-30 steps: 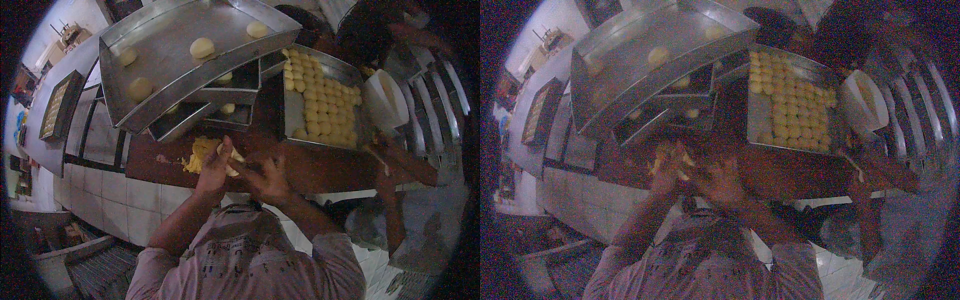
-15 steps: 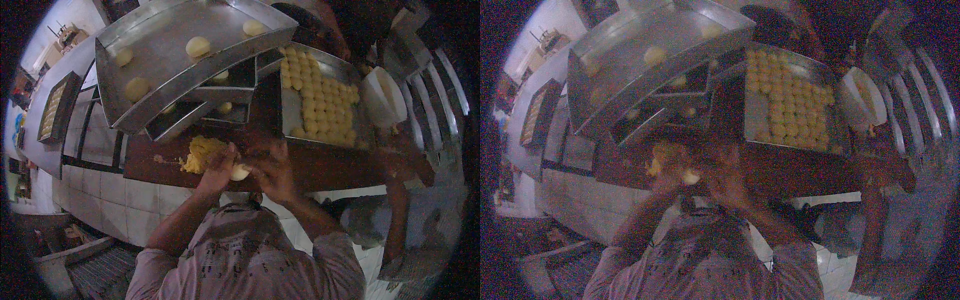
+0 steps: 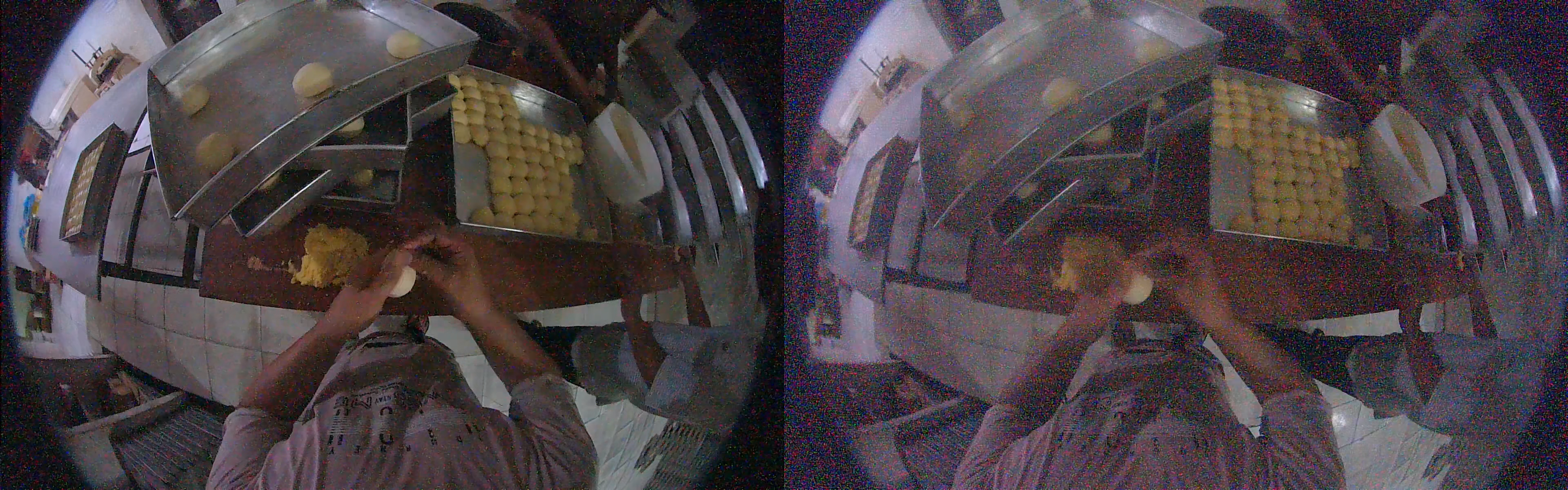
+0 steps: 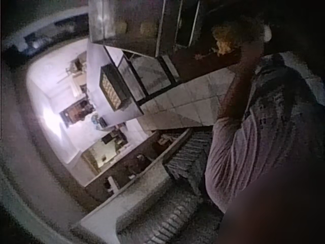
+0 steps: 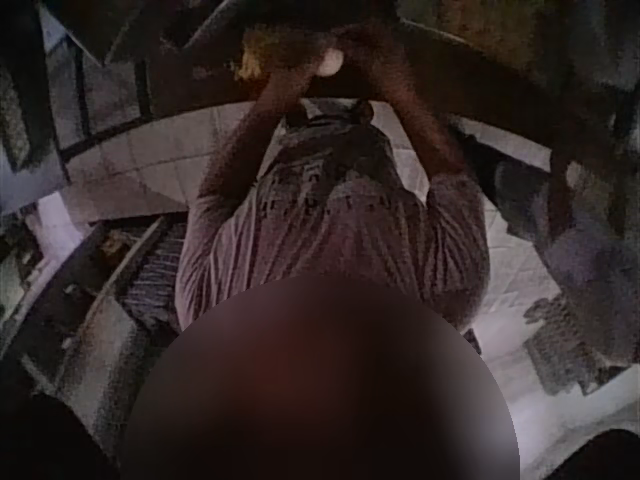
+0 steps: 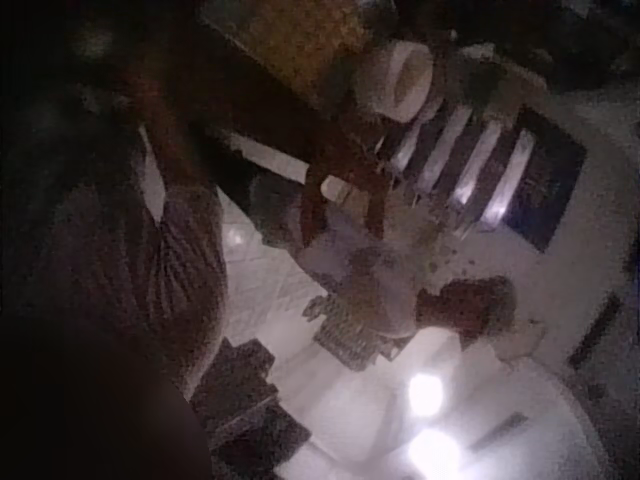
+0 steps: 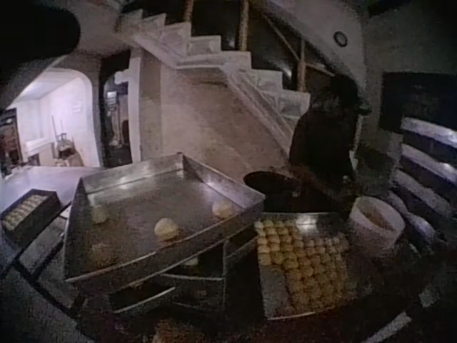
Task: The person prepares bread rolls by filling dough pieces with a yellow paste and placing them onto metal trays.
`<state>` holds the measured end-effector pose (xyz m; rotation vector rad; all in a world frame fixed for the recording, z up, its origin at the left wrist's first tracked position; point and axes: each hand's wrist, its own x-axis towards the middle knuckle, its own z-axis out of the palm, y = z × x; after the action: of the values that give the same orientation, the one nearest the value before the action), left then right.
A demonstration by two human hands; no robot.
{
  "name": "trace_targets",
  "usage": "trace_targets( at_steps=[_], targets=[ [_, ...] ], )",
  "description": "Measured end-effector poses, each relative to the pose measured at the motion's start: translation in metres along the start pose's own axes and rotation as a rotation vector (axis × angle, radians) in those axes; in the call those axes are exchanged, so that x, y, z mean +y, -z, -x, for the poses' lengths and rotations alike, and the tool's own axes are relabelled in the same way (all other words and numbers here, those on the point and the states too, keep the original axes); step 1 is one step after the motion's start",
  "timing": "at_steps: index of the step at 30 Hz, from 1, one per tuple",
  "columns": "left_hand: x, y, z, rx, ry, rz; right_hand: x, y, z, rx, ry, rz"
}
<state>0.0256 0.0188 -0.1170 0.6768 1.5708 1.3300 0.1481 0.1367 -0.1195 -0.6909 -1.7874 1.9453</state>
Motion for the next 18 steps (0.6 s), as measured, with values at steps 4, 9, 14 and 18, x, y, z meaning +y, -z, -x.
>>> trace_targets(
  at_steps=[4,9,14,18],
  targets=[
    [0.005,0.025,-0.002,-0.085,0.14,0.033,-0.017,-0.004,0.016,-0.089,0.175,0.487],
    [0.038,0.033,-0.001,-0.22,-0.077,-0.128,-0.024,-0.03,0.02,-0.078,0.702,0.767],
    [0.032,0.03,-0.008,-0.518,-0.31,0.787,-0.037,-0.028,0.012,-0.197,0.11,0.181],
    [0.021,0.014,0.011,-0.062,-0.177,0.141,-0.031,-0.034,0.009,0.043,-0.299,-0.437]
  ],
)
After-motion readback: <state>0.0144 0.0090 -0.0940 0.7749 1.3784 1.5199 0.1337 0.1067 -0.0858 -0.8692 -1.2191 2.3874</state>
